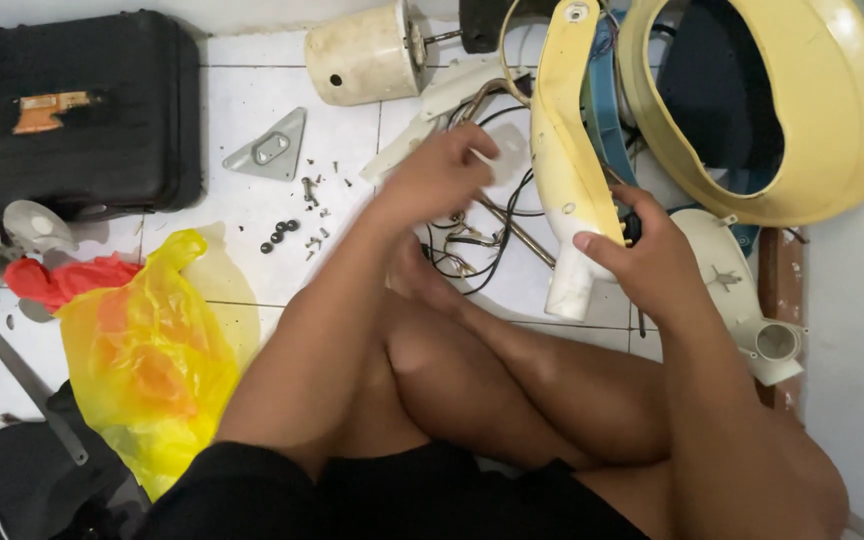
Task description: Assembling plastic components of an appliance handle using a screwdriver.
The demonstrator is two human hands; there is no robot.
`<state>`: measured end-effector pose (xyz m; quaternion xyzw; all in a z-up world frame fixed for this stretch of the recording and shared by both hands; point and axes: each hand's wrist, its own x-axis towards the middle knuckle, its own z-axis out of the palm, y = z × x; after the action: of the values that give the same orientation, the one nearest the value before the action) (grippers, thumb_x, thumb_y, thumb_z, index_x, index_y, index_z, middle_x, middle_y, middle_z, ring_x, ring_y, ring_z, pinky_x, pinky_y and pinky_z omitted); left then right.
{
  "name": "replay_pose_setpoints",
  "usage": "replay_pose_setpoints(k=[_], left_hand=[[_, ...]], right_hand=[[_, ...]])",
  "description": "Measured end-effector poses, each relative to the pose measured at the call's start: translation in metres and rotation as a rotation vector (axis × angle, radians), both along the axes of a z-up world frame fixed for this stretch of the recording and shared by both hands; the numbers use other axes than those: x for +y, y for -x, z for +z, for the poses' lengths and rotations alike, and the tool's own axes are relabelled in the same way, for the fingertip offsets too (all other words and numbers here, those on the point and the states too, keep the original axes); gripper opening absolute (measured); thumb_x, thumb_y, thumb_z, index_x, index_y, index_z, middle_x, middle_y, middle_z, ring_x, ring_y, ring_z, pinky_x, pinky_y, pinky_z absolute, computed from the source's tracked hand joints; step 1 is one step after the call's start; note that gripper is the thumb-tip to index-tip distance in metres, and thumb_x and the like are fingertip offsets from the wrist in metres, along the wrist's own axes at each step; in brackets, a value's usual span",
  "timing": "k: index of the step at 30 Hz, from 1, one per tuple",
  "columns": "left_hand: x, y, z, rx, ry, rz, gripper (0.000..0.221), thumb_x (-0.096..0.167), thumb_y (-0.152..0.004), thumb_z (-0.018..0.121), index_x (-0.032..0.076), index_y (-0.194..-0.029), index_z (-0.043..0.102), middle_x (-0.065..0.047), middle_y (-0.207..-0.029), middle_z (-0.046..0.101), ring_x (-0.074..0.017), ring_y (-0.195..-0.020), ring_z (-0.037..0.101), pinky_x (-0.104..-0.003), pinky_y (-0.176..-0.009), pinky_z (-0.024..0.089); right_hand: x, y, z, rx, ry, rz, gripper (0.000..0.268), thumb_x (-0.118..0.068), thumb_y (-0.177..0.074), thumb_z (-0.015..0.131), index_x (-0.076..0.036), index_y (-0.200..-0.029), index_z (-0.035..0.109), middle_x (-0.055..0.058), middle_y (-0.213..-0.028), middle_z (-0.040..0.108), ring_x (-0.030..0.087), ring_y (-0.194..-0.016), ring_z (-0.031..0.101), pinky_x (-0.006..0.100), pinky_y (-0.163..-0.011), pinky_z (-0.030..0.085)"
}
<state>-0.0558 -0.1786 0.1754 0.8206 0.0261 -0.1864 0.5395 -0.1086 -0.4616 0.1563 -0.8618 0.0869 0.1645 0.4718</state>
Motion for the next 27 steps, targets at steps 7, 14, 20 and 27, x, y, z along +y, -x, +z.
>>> replay_pose_setpoints(k=[7,14,20,27], left_hand=[[0.126,-0.056,-0.065,0.105,-0.11,0.005,0.025,0.007,-0.086,0.054,-0.001,-0.107,0.064,-0.011,-0.086,0.068,-0.0162,-0.067,0.065,-0.027,-0.059,0.055],[0.169,-0.054,-0.127,0.247,-0.1,0.274,0.02,0.014,-0.092,0.05,0.005,-0.102,0.065,-0.008,-0.088,0.065,-0.0167,-0.076,0.06,-0.029,-0.068,0.056],[0.175,-0.055,-0.136,0.201,-0.049,0.314,0.021,0.012,-0.09,0.047,0.004,-0.097,0.066,-0.007,-0.081,0.063,-0.0167,-0.071,0.057,-0.028,-0.064,0.054],[0.166,-0.048,-0.101,0.158,-0.056,0.349,0.028,0.02,-0.093,0.042,0.008,-0.102,0.065,-0.007,-0.093,0.065,-0.0166,-0.084,0.06,-0.031,-0.071,0.055]], right_hand=[[0.015,0.003,0.02,-0.041,0.099,0.082,0.073,-0.025,-0.079,0.073,-0.005,-0.145,0.052,0.018,-0.139,0.06,0.034,-0.124,0.058,0.043,-0.103,0.043],[0.015,0.001,0.014,-0.051,0.132,0.087,0.076,-0.026,-0.078,0.075,-0.005,-0.146,0.051,0.019,-0.138,0.06,0.034,-0.121,0.059,0.043,-0.099,0.045],[0.02,-0.002,0.015,-0.04,0.144,0.104,0.078,-0.026,-0.077,0.075,-0.004,-0.148,0.05,0.021,-0.139,0.059,0.036,-0.12,0.059,0.045,-0.098,0.045],[0.017,0.001,0.016,-0.034,0.116,0.089,0.075,-0.026,-0.078,0.073,-0.004,-0.147,0.051,0.021,-0.136,0.06,0.035,-0.119,0.059,0.044,-0.098,0.044]])
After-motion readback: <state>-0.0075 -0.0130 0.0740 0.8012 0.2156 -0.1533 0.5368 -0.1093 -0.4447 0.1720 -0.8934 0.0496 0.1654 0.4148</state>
